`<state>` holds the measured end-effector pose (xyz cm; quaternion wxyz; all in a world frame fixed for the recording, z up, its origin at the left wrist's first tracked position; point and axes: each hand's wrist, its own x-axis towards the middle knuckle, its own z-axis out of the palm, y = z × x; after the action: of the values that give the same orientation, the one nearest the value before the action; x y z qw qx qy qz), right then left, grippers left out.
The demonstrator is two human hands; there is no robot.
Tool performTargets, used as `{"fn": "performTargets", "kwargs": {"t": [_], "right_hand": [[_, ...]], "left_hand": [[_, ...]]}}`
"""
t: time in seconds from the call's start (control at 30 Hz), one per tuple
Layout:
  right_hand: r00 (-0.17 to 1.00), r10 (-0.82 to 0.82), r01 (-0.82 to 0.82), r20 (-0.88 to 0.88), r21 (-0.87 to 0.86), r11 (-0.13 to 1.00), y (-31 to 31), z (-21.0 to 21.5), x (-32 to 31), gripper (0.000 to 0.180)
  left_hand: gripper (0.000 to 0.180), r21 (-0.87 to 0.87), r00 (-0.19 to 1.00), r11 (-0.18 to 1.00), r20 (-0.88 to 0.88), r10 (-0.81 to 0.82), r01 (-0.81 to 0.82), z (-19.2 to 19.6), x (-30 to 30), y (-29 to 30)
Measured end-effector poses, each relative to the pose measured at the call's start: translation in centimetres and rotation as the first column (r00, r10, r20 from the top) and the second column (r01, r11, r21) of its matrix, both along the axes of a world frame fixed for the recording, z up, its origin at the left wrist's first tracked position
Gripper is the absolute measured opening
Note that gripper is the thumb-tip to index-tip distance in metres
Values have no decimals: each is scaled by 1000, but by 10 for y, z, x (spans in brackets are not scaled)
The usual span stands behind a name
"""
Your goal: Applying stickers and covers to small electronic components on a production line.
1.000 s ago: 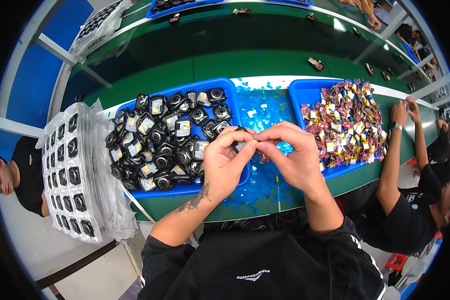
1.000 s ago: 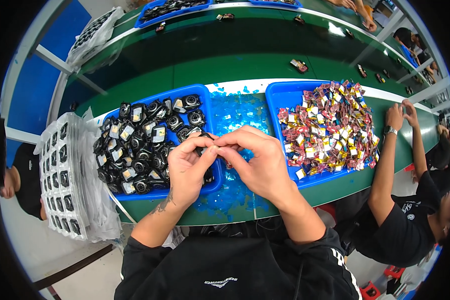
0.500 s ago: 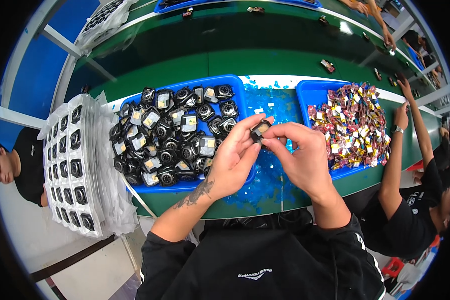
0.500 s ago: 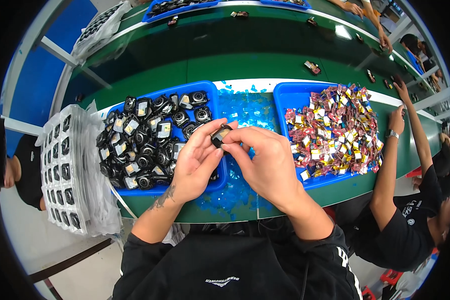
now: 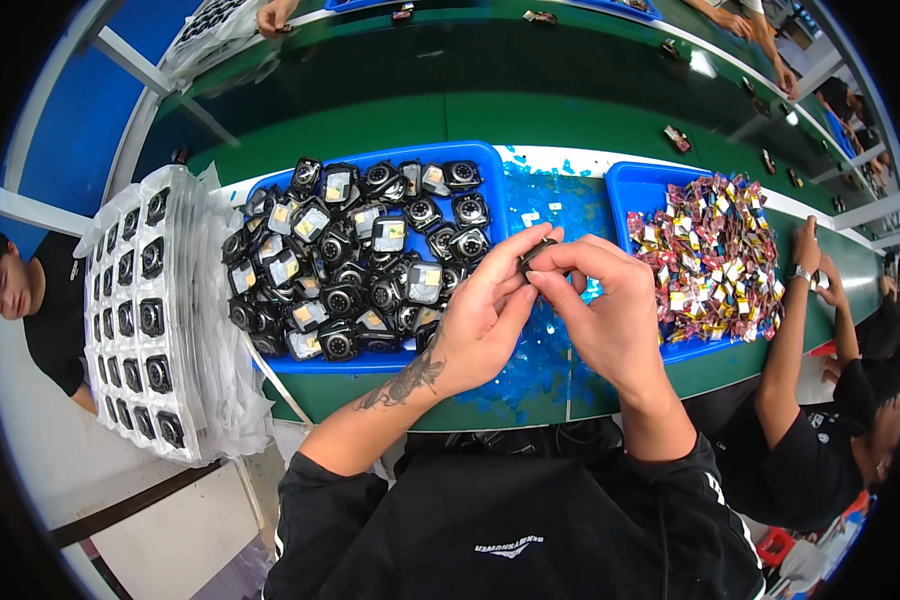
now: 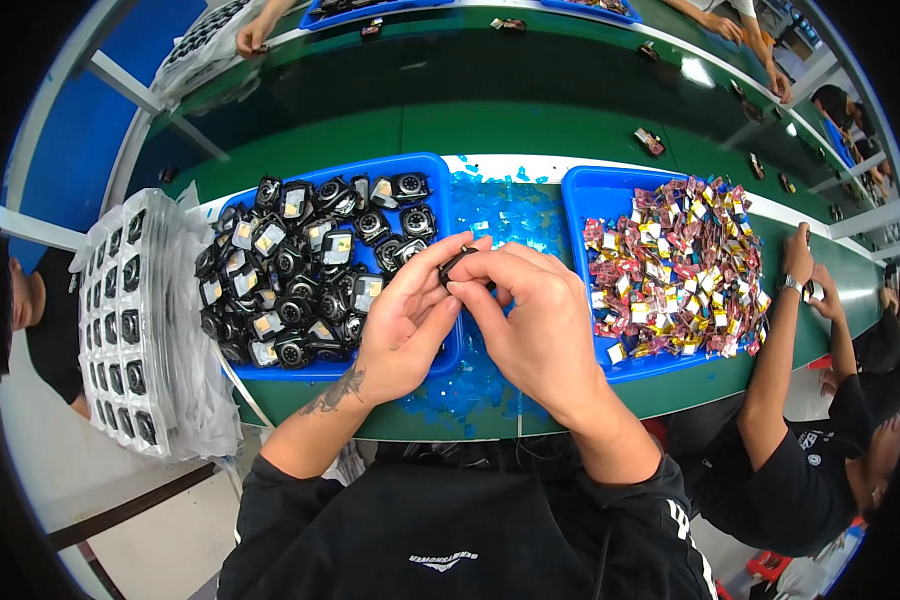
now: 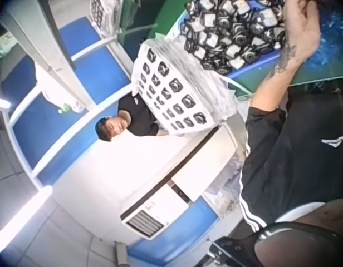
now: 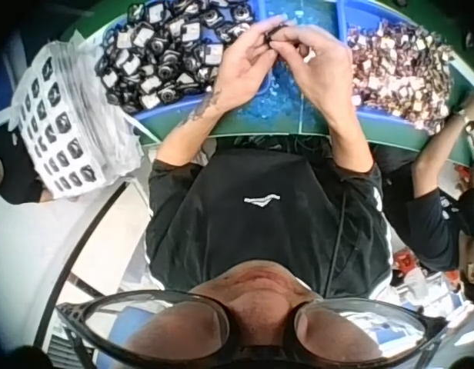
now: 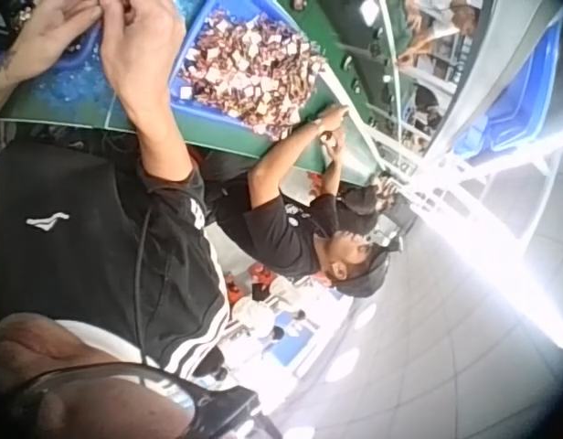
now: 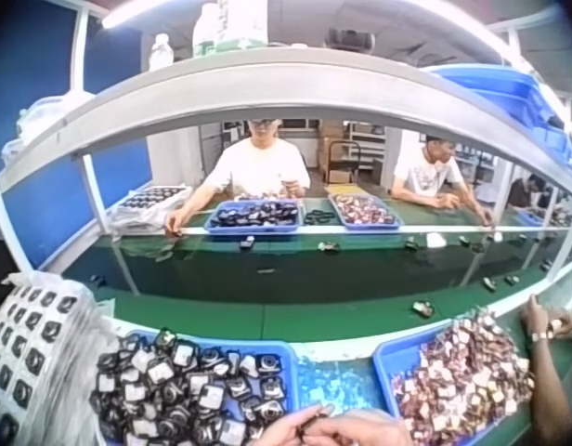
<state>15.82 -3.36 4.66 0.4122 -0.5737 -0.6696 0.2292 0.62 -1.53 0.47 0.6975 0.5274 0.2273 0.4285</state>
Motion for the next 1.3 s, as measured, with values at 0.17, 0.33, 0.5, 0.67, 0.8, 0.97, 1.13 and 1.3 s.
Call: {"fn": "performTargets", "kwargs": {"t": [0.17,0.33,0.5,0.67,0.8,0.97,1.13,1.3], "right_hand": [[998,-10,8,56,27,1000,0,0,0,11],[997,-23,17,72,86,996,0,1,-2,15],[998,-44,39,41,116,993,2,2,-1,27],[867,64,-88,-495,-27,996,6,-17,2,35],[774,56,-145,-630,-91,985,5,-24,0,37],[629,-36,-154,-777,-170,973,-1,-17,11,39],[833,-18,-115,-553,-206,972,-19,-6,21,27],[783,-17,-179,-622,-251,951,-22,-6,21,13]], "left_hand": [[52,22,1000,1000,-1,4,-4,0,2,-4],[52,76,1000,997,15,11,-12,-2,3,-4],[54,81,999,996,31,29,-32,-4,2,-6],[59,228,994,970,92,67,-86,-4,5,-10],[62,240,991,964,89,95,-114,-5,6,-10],[63,91,978,982,139,155,-168,4,7,-5],[41,232,975,949,117,189,-212,-6,1,3],[38,584,922,804,-238,305,-115,11,-7,7]]}}
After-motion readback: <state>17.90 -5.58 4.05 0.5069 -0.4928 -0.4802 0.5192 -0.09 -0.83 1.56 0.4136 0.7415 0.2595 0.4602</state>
